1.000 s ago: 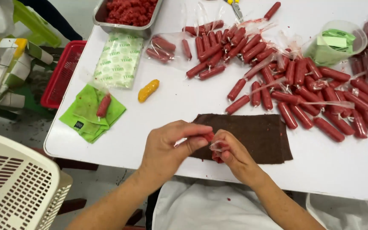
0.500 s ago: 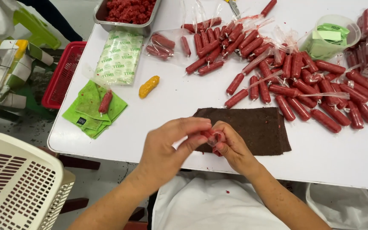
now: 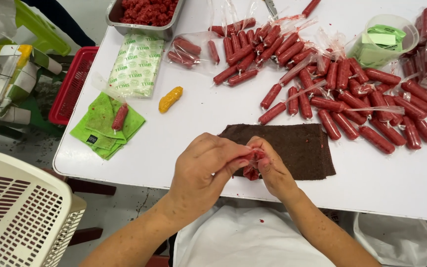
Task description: Manually inserting sausages into plastic sleeves and twisting the ends to seal them for packaging.
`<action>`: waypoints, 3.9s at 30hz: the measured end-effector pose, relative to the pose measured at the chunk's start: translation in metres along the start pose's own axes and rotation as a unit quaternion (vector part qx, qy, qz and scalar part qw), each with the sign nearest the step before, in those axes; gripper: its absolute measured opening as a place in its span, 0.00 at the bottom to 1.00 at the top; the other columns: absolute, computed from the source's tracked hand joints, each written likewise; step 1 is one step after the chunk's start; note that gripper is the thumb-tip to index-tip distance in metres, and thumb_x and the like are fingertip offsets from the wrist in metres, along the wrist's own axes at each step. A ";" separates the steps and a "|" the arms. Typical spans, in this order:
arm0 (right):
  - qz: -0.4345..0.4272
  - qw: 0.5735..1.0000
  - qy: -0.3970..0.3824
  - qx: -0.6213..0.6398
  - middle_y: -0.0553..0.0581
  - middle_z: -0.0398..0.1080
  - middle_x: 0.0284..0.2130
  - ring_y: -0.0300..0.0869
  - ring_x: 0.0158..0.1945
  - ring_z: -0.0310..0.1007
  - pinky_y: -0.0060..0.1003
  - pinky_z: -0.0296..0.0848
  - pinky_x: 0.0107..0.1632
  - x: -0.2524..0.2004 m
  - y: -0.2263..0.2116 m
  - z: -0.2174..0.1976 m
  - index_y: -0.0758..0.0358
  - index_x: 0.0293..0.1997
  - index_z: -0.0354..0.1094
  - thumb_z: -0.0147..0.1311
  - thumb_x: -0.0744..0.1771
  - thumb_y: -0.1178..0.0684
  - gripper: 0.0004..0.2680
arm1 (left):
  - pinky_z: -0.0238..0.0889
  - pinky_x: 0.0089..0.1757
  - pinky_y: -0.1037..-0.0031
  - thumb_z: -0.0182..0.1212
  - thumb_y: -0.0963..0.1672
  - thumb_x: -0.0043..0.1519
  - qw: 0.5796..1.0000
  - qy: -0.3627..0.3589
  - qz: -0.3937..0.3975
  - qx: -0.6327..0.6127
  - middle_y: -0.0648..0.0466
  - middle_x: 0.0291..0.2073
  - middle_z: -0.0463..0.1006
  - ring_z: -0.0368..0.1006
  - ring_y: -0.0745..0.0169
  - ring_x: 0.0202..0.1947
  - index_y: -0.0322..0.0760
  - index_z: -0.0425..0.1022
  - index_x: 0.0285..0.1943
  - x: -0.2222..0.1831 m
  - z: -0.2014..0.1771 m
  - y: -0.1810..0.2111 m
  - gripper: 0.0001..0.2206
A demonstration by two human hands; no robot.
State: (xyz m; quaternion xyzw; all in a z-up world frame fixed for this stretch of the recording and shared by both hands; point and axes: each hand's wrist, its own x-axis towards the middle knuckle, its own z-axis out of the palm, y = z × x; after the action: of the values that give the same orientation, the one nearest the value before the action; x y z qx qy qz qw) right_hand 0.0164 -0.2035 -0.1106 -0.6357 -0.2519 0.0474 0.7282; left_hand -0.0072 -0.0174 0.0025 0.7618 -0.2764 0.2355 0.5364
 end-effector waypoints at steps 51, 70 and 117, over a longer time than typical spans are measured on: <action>-0.031 0.997 -0.068 -0.018 0.51 0.60 0.30 0.36 0.26 0.65 0.28 0.71 0.28 0.012 -0.030 -0.006 0.60 0.38 0.61 0.39 0.71 0.34 0.18 | 0.69 0.47 0.57 0.59 0.37 0.64 0.902 -0.264 0.248 0.236 0.40 0.60 0.70 0.67 0.40 0.54 0.41 0.76 0.40 0.031 -0.006 -0.029 0.06; -0.072 0.995 -0.066 -0.020 0.55 0.61 0.38 0.37 0.39 0.61 0.33 0.69 0.46 0.007 -0.011 -0.013 0.59 0.77 0.17 0.45 0.70 0.48 0.33 | 0.71 0.32 0.68 0.62 0.45 0.59 0.891 -0.349 -0.262 0.127 0.49 0.25 0.80 0.77 0.57 0.28 0.36 0.83 0.46 0.059 -0.010 -0.007 0.11; -0.008 0.996 0.045 -0.071 0.48 0.62 0.31 0.33 0.32 0.55 0.27 0.60 0.36 0.037 -0.018 -0.015 0.63 0.58 0.59 0.44 0.70 0.36 0.20 | 0.66 0.36 0.64 0.61 0.51 0.63 0.970 -0.093 0.119 0.191 0.51 0.35 0.69 0.69 0.51 0.39 0.37 0.75 0.44 0.055 -0.017 -0.023 0.14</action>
State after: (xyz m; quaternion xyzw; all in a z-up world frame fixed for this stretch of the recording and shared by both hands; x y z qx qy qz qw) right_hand 0.0502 -0.2056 -0.0832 -0.6854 -0.2267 -0.0055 0.6920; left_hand 0.0483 -0.0040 0.0280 0.8304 -0.3636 0.2736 0.3214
